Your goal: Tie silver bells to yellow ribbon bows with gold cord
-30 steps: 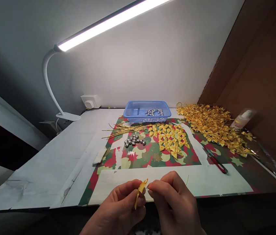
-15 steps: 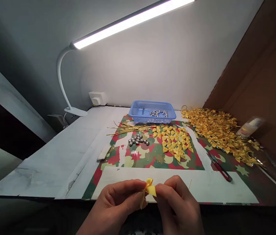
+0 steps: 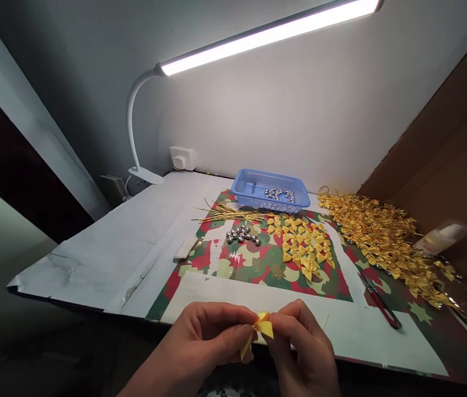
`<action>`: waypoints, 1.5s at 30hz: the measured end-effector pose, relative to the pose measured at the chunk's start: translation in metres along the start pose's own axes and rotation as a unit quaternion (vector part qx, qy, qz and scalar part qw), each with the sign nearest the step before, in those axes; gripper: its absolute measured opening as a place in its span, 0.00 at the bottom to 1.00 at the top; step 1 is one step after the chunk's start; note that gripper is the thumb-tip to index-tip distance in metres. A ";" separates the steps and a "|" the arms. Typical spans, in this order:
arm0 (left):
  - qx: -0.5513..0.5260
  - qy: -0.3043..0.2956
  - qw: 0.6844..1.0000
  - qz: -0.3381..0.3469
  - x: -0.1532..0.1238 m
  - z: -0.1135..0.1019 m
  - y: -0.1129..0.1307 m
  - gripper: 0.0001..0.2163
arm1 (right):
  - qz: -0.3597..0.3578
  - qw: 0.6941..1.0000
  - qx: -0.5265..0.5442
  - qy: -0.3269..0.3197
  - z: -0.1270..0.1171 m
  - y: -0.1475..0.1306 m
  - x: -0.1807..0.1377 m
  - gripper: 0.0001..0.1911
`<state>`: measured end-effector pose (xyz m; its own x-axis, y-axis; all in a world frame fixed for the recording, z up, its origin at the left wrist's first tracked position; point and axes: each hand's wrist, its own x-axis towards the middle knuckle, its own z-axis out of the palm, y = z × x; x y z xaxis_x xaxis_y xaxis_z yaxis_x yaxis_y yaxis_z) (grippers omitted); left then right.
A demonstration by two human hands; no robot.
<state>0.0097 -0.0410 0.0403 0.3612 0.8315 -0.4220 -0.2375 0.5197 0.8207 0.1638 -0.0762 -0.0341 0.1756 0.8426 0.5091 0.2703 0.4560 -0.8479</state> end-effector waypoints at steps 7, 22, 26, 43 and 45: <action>0.002 -0.021 0.999 -0.025 0.001 -0.005 -0.004 0.10 | 0.035 0.999 0.036 0.021 0.005 -0.001 -0.004 0.09; -0.006 -0.035 0.999 -0.027 0.000 -0.005 -0.001 0.11 | 0.121 0.982 0.142 0.029 0.006 0.003 -0.002 0.07; 0.030 -0.032 0.999 0.012 0.000 -0.004 -0.002 0.11 | 0.205 0.959 0.188 0.055 0.008 0.005 -0.003 0.07; 0.172 -0.009 0.976 0.134 -0.002 0.002 -0.001 0.05 | -0.116 0.986 -0.063 0.100 -0.007 -0.004 0.010 0.07; 0.191 -0.009 0.970 0.150 -0.002 0.001 -0.001 0.06 | -0.214 0.963 -0.135 0.095 -0.008 -0.010 0.019 0.07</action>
<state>0.0103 -0.0438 0.0408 0.3449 0.9284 -0.1385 0.0164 0.1415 0.9898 0.1721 -0.0674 -0.0151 0.1570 0.5148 0.8428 0.5880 0.6369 -0.4985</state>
